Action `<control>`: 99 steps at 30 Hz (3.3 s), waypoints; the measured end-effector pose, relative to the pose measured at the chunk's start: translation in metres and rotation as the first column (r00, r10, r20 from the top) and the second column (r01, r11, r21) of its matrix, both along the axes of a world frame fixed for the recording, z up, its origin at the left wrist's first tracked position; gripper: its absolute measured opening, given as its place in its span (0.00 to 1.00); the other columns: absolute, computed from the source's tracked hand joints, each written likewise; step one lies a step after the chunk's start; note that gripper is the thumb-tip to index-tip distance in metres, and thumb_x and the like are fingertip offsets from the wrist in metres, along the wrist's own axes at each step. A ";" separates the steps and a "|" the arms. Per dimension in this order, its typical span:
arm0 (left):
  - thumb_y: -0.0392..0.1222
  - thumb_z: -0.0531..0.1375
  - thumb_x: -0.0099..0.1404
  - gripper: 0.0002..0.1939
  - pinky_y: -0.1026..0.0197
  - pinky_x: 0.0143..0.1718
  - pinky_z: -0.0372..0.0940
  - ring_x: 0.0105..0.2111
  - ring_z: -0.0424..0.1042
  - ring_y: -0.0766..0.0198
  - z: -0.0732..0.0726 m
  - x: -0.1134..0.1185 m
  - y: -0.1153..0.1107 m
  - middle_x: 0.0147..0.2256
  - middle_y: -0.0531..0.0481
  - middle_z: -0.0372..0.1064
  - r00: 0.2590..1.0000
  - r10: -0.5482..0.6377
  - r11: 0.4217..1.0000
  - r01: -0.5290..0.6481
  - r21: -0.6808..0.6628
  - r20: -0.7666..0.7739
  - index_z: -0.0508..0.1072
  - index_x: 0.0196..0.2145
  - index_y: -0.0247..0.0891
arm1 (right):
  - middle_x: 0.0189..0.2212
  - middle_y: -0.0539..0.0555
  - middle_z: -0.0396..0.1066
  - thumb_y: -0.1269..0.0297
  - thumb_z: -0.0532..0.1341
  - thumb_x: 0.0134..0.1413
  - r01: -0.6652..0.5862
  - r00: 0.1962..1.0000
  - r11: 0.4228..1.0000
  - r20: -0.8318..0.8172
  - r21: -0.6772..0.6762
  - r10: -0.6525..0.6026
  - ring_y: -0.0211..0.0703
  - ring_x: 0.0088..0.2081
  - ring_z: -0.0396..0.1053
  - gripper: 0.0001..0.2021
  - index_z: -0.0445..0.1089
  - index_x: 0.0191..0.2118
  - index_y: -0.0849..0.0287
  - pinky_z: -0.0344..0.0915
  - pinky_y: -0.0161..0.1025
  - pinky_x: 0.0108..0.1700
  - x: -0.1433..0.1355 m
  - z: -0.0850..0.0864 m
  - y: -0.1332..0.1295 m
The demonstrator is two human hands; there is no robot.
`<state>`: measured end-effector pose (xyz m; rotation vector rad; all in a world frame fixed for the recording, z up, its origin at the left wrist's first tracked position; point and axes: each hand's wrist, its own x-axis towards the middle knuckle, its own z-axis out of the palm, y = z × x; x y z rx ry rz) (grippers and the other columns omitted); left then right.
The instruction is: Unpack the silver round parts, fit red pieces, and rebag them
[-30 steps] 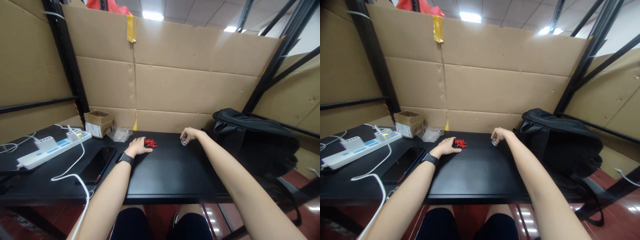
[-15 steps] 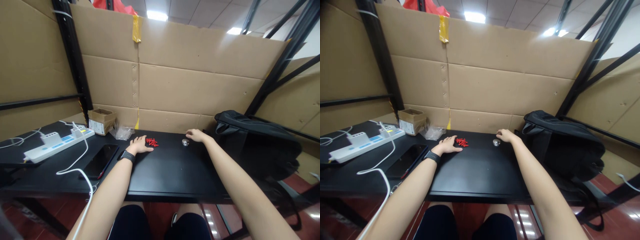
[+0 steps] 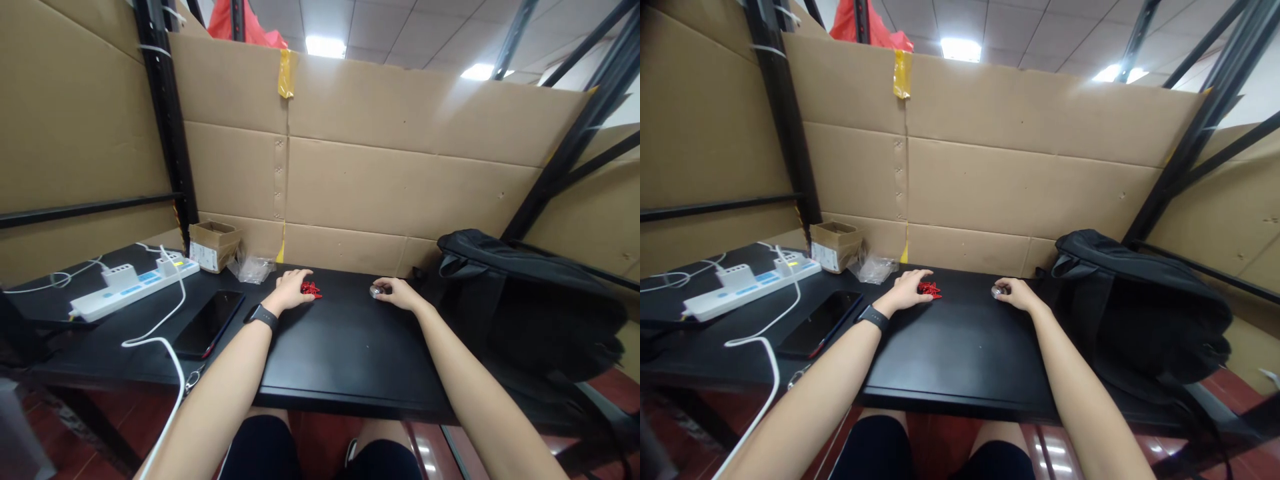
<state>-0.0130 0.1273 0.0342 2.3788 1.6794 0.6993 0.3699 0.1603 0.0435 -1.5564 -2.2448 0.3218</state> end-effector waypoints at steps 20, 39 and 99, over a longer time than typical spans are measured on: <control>0.49 0.65 0.61 0.06 0.43 0.54 0.55 0.54 0.62 0.48 -0.001 0.027 -0.006 0.47 0.49 0.73 0.998 -0.049 0.982 0.042 0.186 0.032 0.81 0.29 0.49 | 0.44 0.54 0.77 0.65 0.72 0.42 -0.027 0.981 0.998 -0.190 0.050 0.036 0.45 0.45 0.73 0.23 0.74 0.48 0.57 0.65 0.40 0.52 0.005 -0.012 0.003; 0.50 0.69 0.55 0.15 0.57 0.43 0.70 0.38 0.78 0.54 -0.004 0.062 -0.011 0.37 0.44 0.81 0.683 -0.143 0.969 0.243 -0.039 0.717 0.82 0.36 0.37 | 0.50 0.56 0.73 0.64 0.71 0.47 -0.255 0.552 0.958 -0.795 0.128 0.253 0.48 0.52 0.72 0.23 0.68 0.50 0.53 0.67 0.44 0.49 -0.108 -0.008 -0.067; 0.47 0.70 0.55 0.21 0.60 0.40 0.69 0.33 0.79 0.61 -0.005 0.067 -0.020 0.31 0.49 0.79 0.487 -0.159 0.902 0.425 -0.074 0.859 0.66 0.40 0.38 | 0.47 0.62 0.77 0.58 0.78 0.32 -0.351 0.465 0.931 -0.845 0.098 0.264 0.53 0.44 0.78 0.22 0.79 0.37 0.61 0.73 0.50 0.49 -0.119 -0.013 -0.060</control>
